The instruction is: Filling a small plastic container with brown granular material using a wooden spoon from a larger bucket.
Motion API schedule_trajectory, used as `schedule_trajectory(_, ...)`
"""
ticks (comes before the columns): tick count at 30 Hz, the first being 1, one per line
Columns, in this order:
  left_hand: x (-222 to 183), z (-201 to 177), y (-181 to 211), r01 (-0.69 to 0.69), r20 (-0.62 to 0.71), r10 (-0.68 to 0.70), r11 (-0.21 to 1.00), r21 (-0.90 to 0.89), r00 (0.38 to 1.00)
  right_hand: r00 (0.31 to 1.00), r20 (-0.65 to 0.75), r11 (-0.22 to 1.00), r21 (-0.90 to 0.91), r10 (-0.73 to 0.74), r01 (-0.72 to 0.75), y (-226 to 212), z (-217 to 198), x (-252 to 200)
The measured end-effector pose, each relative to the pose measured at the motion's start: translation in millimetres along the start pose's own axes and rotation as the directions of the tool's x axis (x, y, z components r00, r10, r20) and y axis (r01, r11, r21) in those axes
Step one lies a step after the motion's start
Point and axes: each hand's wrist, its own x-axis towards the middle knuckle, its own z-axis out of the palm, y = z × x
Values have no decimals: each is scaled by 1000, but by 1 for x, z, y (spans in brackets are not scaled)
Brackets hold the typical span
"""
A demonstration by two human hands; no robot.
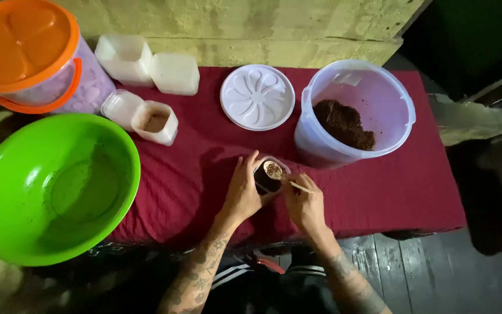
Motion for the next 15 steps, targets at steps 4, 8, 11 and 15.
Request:
schedule_trajectory(4, -2, -1, 0, 0, 36, -3, 997, 73, 999, 998, -5, 998, -18, -66, 66, 1, -5, -5)
schedule_trajectory(8, -2, 1, -1, 24, -3, -24, 997, 73, 1000, 998, -5, 998, 18, -58, 58, -1, -9, -9)
schedule_trajectory(11, -2, 1, 2, 27, -9, -26, 998, 62, 1000, 999, -32, 999, 53, -8, 10, -1, -14, -8)
schedule_trajectory(15, -6, 5, -5, 25, -25, -23, 996, 82, 999, 998, -59, 993, 117, 30, -23, -2, -13, -2)
